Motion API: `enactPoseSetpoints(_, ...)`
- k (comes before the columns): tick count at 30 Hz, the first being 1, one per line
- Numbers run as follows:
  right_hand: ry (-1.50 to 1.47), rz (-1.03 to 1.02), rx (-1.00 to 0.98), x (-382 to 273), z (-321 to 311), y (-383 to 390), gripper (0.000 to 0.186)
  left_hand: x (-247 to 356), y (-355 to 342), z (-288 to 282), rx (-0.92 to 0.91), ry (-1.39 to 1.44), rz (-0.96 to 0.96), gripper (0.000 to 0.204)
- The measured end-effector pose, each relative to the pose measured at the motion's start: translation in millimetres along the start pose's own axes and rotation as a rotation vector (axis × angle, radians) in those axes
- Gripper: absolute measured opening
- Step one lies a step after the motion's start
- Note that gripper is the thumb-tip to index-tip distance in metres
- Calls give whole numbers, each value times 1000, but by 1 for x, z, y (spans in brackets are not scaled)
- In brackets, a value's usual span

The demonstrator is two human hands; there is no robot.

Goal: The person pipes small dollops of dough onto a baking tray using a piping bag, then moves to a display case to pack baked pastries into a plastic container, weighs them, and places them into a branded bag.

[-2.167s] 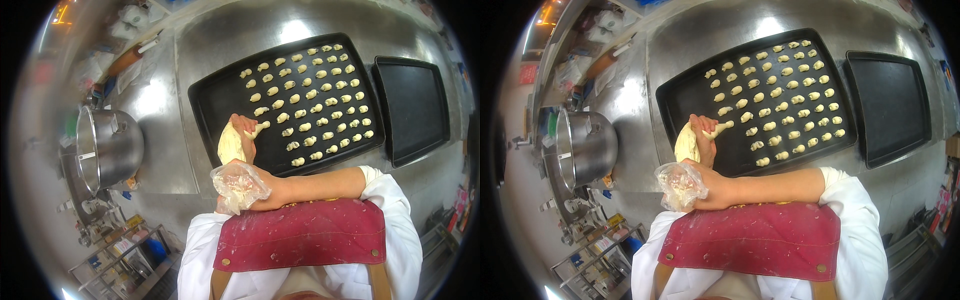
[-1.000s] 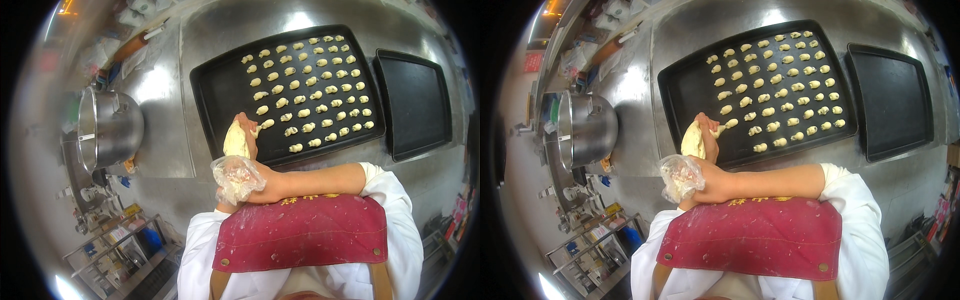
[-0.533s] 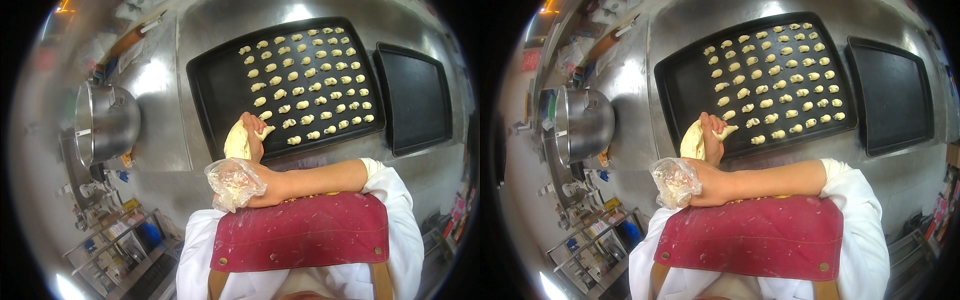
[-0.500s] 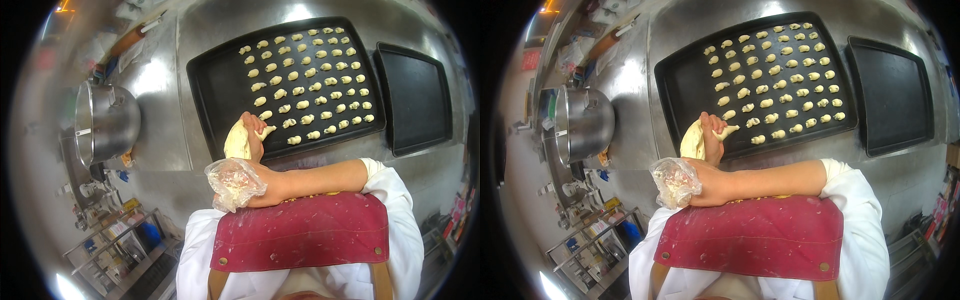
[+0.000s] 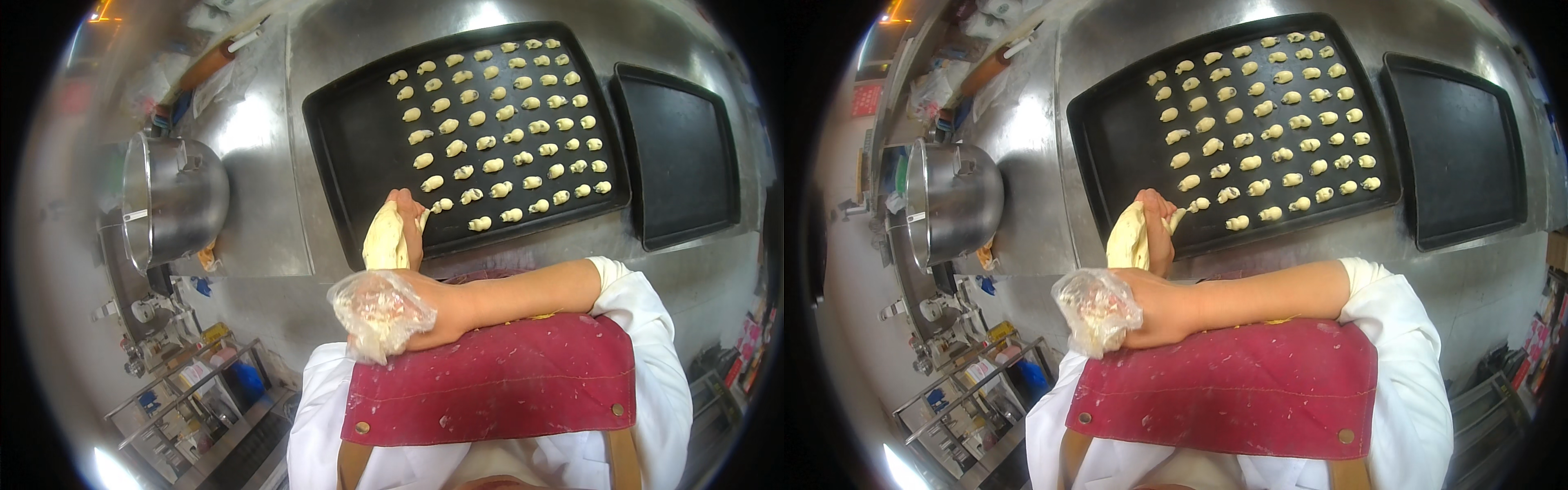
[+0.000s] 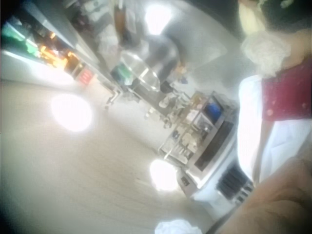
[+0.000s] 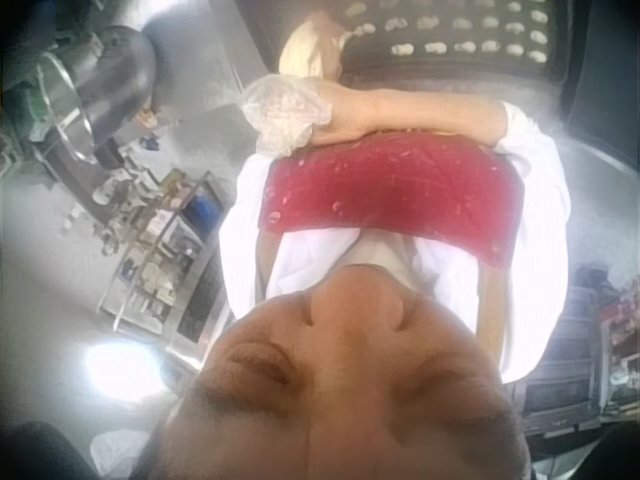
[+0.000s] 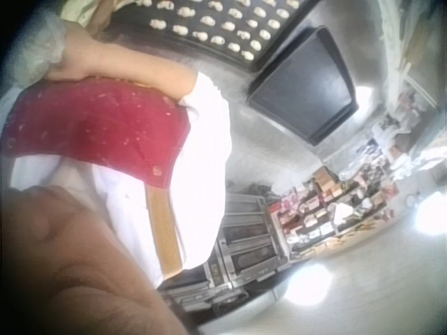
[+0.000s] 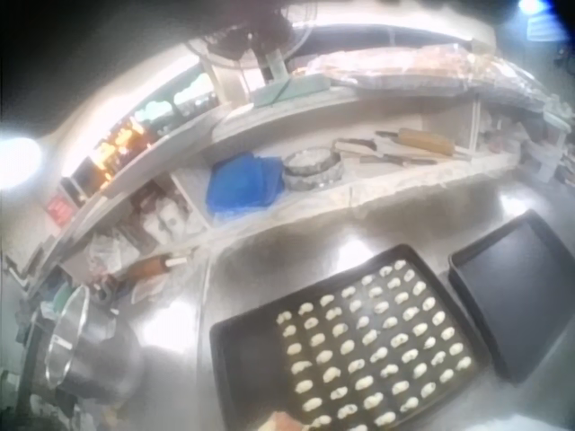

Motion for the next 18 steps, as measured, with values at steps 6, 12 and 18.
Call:
enactPoseSetpoints(6,-26,40,-23,-7,1,-6,17,-14,16,14,-95,129,-81,40)
enactPoseSetpoints(12,-33,76,-27,-5,0,-4,18,-21,19,18,-86,111,-67,41)
enactPoseSetpoints(18,-40,58,-43,-5,5,-2,18,-22,23,8,-87,194,-58,40)
Point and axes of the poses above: each hand's wrist, its own y-axis away from the middle knuckle, its own z-axis out of the palm, x = y × z, the point moved 3 cm from there along -y, towards the middle knuckle, and after that the axes turned 10 degrees about -x, right-handed, at the moved point
